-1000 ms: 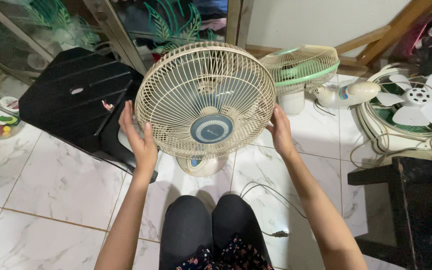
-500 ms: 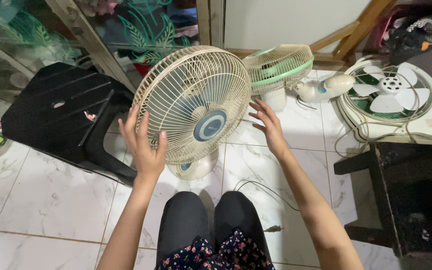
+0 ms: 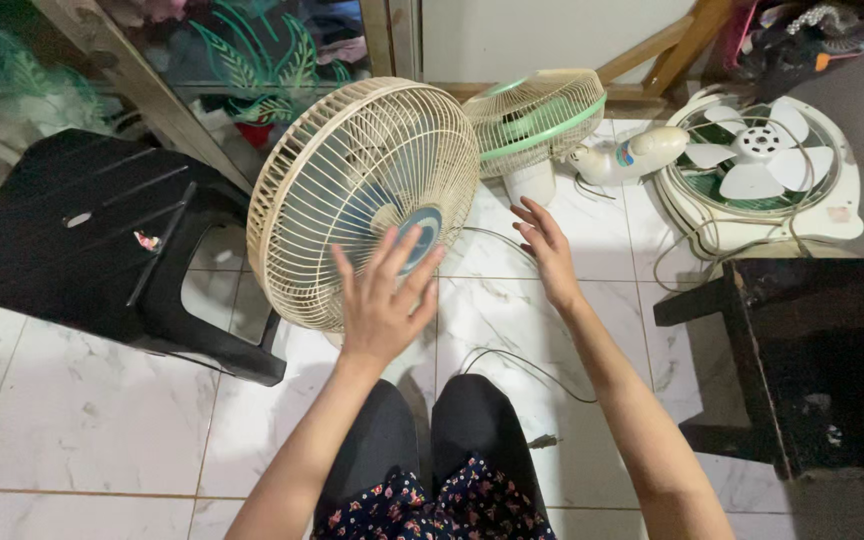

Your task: The person assembles an electric fan by attaching the front grille to the fan head and then securing it with a screwdriver. The person also moves a second fan on the floor and places it on the table.

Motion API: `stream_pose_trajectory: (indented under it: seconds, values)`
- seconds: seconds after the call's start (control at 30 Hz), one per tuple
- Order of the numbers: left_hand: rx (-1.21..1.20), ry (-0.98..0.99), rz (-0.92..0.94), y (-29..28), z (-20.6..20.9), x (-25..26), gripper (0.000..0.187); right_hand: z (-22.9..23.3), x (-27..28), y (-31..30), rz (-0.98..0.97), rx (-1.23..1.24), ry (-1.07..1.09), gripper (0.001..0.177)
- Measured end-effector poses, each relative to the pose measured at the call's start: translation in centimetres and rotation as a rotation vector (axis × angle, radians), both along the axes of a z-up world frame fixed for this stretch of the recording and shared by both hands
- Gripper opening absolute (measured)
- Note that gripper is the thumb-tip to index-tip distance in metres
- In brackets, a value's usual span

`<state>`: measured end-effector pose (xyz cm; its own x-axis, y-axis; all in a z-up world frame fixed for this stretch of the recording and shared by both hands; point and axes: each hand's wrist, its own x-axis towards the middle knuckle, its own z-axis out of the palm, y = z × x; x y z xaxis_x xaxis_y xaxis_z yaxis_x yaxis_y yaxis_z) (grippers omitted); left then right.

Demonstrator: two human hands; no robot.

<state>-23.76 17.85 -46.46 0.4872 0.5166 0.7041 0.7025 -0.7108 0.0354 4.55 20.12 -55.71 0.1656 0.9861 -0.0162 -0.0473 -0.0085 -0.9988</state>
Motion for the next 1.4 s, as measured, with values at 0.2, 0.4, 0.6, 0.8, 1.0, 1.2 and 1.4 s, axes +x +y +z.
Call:
stream_pose_trajectory:
  seconds: [0.2,0.4,0.6,0.8,1.0,1.2,1.4]
  values:
    - [-0.226,0.041,-0.138,0.0,-2.3,6.6,0.054,-2.3,3.5,-2.0,-0.094,0.130,-0.077,0.058]
    - [-0.377,0.026,-0.185,2.3,-0.2,9.8,0.058,2.1,6.7,-5.7,-0.297,-0.013,-0.332,0.065]
    - [-0.495,0.066,-0.162,3.3,5.9,10.2,0.060,9.4,7.6,-8.2,-0.320,0.026,-0.429,0.066]
    - [-0.539,0.130,-0.126,3.4,13.7,9.8,0.063,18.0,8.9,-9.9,-0.317,0.053,-0.413,0.066]
    - [-0.627,0.269,-0.069,2.1,22.6,9.4,0.070,28.6,9.6,-12.5,-0.343,0.013,-0.471,0.067]
    - [-0.687,0.332,0.027,0.6,30.5,11.1,0.075,38.0,10.6,-15.5,-0.349,-0.074,-0.632,0.077]
    - [-0.707,0.354,0.138,0.0,34.9,13.8,0.079,42.7,13.3,-15.8,-0.344,-0.141,-0.774,0.082]
